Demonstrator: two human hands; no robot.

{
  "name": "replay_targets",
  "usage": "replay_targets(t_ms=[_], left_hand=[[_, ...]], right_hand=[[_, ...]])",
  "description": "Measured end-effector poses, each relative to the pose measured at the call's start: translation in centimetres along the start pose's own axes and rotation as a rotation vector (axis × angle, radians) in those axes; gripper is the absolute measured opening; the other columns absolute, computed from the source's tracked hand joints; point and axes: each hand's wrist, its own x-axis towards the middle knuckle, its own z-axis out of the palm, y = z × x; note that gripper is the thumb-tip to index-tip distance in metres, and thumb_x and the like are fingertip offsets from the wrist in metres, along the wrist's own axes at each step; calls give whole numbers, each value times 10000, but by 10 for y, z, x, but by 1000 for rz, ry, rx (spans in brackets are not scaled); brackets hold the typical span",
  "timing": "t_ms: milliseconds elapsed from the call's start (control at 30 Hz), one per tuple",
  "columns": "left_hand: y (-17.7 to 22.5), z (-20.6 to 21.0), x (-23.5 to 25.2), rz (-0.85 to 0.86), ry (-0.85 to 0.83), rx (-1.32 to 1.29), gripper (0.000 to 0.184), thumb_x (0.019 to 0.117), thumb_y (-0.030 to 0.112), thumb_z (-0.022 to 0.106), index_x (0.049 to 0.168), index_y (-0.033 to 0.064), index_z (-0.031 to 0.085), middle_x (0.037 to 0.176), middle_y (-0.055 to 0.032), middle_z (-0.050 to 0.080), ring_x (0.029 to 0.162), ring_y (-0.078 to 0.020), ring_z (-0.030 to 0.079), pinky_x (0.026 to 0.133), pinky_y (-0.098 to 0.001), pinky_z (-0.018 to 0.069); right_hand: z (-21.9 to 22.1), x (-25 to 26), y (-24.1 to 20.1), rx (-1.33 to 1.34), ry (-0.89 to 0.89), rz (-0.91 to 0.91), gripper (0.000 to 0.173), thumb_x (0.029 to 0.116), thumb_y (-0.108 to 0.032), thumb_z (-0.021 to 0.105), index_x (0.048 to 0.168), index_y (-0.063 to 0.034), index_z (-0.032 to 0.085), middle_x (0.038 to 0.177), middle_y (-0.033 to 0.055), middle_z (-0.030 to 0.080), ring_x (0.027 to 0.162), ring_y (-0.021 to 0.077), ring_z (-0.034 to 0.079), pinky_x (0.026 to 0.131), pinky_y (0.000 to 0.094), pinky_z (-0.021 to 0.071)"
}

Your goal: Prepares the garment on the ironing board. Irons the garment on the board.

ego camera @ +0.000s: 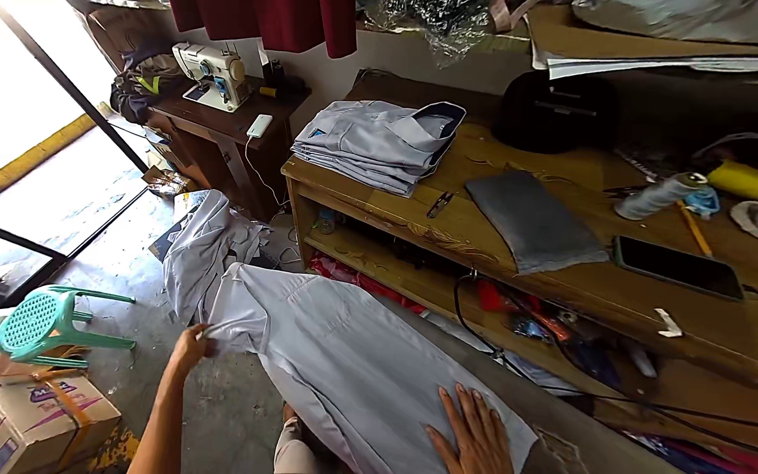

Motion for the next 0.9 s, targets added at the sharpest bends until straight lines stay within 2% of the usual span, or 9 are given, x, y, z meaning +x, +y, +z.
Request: replay_targets(t_ms=[67, 133, 200, 333, 433, 600, 700, 767, 900], left_hand=[[2, 10, -2, -35, 134, 183, 443, 954, 76, 637, 1397, 72, 615, 1428, -286, 547, 1329, -464, 523, 1087, -641, 420], [30, 25, -15, 76, 423, 186, 400, 925, 14, 620, 1323, 31, 655, 1425, -310, 530, 1347, -488, 491, 1092, -640, 405], [71, 45, -21, 308, 549, 144, 335, 921, 40, 603, 1243, -8, 687, 1361, -312, 581, 1310, -490, 520, 1089, -621, 415], [191, 106, -19, 706, 254, 61, 313, 993, 155, 579, 1240, 3, 697, 1334, -218, 639, 1321, -367, 557, 1145, -513, 425], [303, 158, -20, 932, -4, 100, 357, 1032, 187, 541, 1329, 33, 665, 1389, -181, 624, 1359, -320, 542, 1165, -464, 417], [448, 246, 6, 1210, -166, 265, 451, 1050, 226, 554, 1476, 80, 543, 1496, -238, 507, 1389, -402, 490, 1132, -527, 435], [487, 273, 31, 1293, -161, 584, 533, 1058, 381, 537, 1520, 119, 492, 1573, -256, 413, 1448, -451, 406, 1119, -586, 420], [499, 272, 35, 1257, -207, 686, 405, 1040, 209, 568, 1418, 66, 591, 1480, -262, 505, 1371, -453, 484, 1078, -575, 466], [489, 246, 36, 1259, -226, 631, 442, 993, 24, 583, 1433, 26, 540, 1369, -274, 573, 1302, -455, 550, 1042, -560, 504]], right_hand=[[-1, 1, -1, 23, -1, 1, 805, 992, -701, 360, 1551, -133, 473, 1616, 241, 375, 1507, 490, 297, 1191, 694, 186], [-5, 3, -9, 75, 31, 23, 774, 980, -671, 428, 1503, -110, 532, 1585, 258, 415, 1491, 491, 331, 1182, 702, 207], [-9, 8, -23, 124, 35, 58, 696, 960, -581, 511, 1466, -108, 577, 1574, 254, 431, 1493, 485, 329, 1178, 712, 212], [-10, 17, -52, 186, 51, 117, 591, 892, -343, 604, 1421, -79, 619, 1558, 245, 459, 1471, 501, 361, 1145, 744, 246], [-9, 12, -66, 220, 103, 200, 528, 909, -261, 592, 1387, -43, 639, 1533, 263, 481, 1458, 517, 374, 1146, 753, 237], [-11, 0, -97, 284, 207, 362, 430, 915, -183, 600, 1301, -16, 689, 1461, 305, 529, 1412, 539, 414, 1145, 686, 314], [-11, -8, -115, 308, 304, 439, 375, 924, -175, 597, 1236, -4, 716, 1404, 309, 567, 1373, 506, 472, 1149, 628, 354], [-15, -15, -123, 310, 340, 484, 353, 932, -167, 601, 1212, 10, 722, 1374, 307, 584, 1345, 471, 507, 1149, 571, 380], [-24, -15, -131, 293, 349, 536, 349, 932, -174, 575, 1187, 11, 724, 1291, 257, 644, 1242, 416, 586, 1080, 512, 454]])
